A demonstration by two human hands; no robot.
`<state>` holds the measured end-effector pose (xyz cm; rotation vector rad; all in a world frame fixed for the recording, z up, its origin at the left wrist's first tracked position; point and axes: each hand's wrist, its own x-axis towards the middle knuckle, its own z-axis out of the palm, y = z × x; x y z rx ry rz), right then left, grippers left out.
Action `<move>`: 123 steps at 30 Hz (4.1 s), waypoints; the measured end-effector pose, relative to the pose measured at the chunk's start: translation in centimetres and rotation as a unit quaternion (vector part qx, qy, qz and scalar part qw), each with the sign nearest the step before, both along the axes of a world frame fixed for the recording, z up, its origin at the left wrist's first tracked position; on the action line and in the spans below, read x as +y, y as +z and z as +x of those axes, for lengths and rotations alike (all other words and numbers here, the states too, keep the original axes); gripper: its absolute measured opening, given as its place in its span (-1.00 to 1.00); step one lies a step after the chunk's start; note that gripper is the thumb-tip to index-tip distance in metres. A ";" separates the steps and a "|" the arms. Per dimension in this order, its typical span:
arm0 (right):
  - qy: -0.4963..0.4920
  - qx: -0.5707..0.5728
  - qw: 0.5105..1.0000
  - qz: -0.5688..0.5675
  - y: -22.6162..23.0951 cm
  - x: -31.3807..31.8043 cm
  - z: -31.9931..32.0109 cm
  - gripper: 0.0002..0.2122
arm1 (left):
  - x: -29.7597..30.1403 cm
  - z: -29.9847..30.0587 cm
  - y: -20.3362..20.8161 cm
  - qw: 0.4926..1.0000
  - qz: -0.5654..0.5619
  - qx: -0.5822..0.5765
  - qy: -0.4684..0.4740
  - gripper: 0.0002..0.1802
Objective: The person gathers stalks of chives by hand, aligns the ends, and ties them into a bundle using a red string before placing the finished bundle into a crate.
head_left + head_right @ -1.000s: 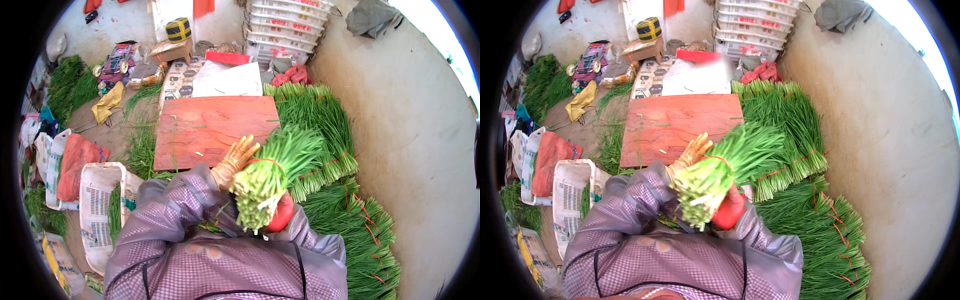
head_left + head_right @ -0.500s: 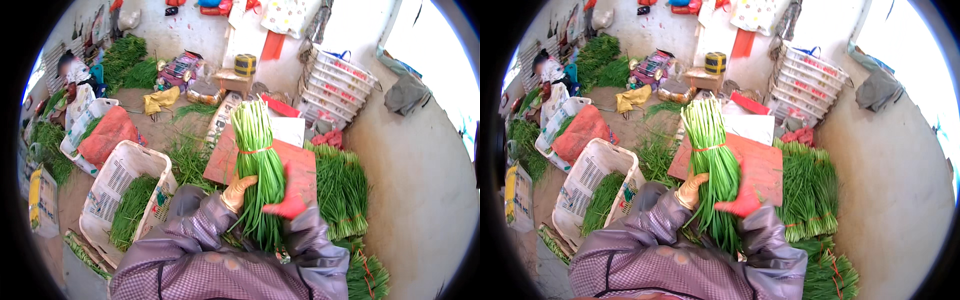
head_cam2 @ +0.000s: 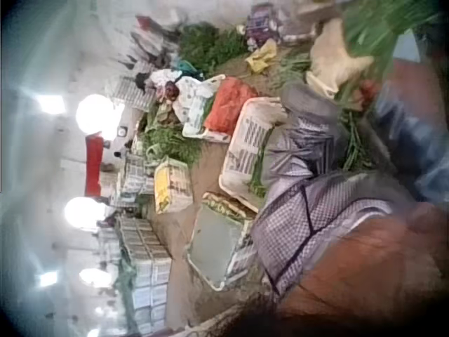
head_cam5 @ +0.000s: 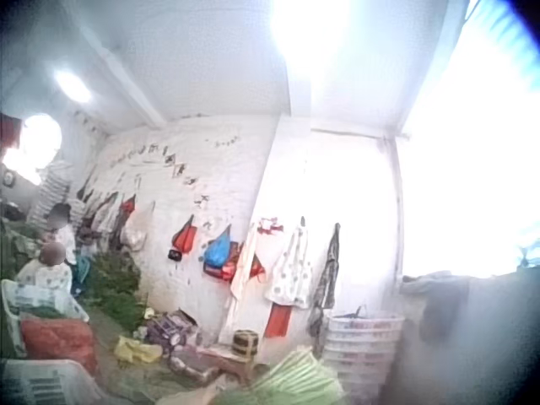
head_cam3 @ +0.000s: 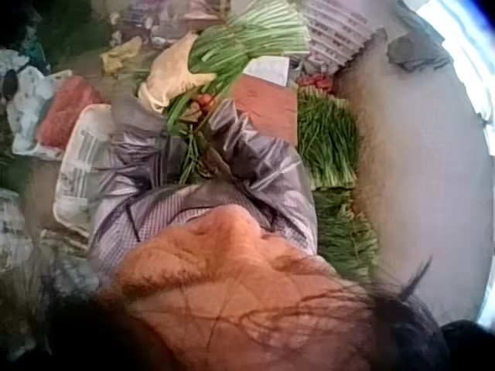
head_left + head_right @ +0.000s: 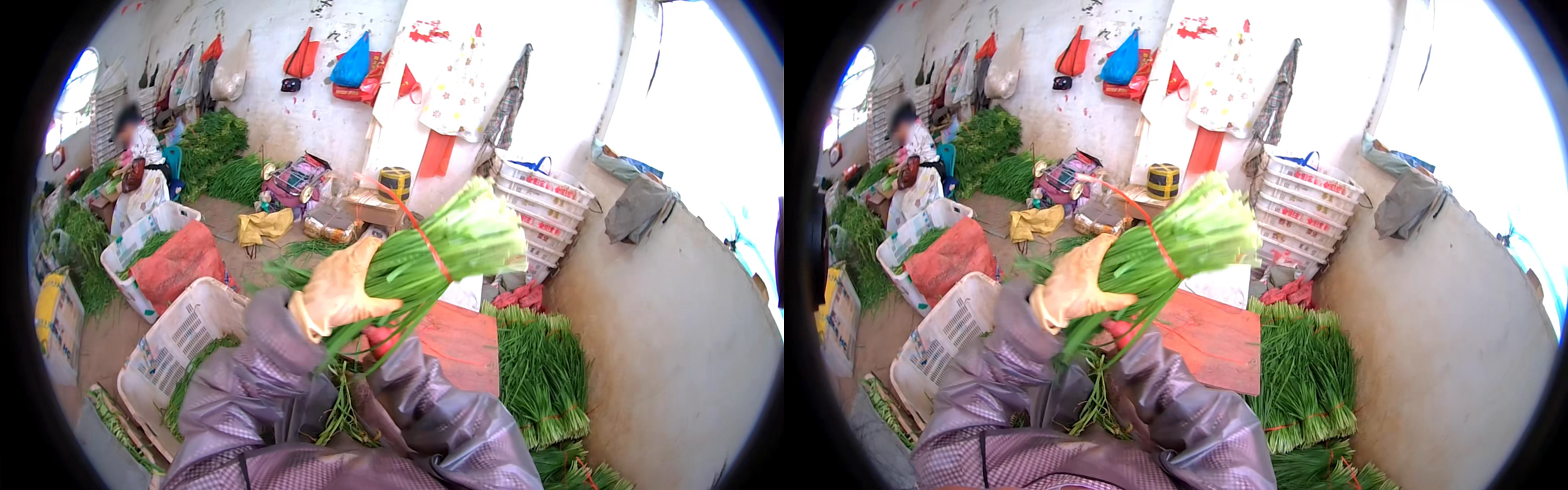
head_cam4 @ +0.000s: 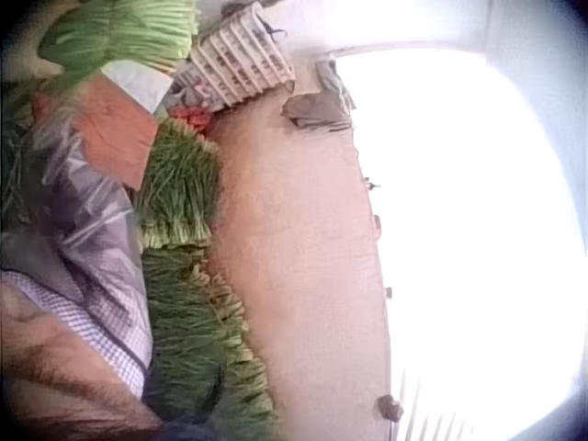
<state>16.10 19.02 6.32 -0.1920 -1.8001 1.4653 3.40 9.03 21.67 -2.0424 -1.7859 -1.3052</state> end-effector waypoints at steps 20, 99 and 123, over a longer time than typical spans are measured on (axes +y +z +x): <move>-0.115 -0.222 0.950 -0.188 -11.7 -3.1 13.0 -0.62 | -6.0 4.2 -19.0 0.905 -0.359 0.225 -0.040 -0.10; -0.074 -0.255 0.937 -0.227 -9.0 -5.8 10.7 -0.73 | 1.1 2.8 -23.3 0.916 -0.263 -0.199 -0.227 -0.86; -0.067 -0.327 0.943 0.011 -10.2 -3.8 8.2 -0.73 | 1.6 2.3 -25.9 0.930 -0.224 -0.213 -0.197 -0.87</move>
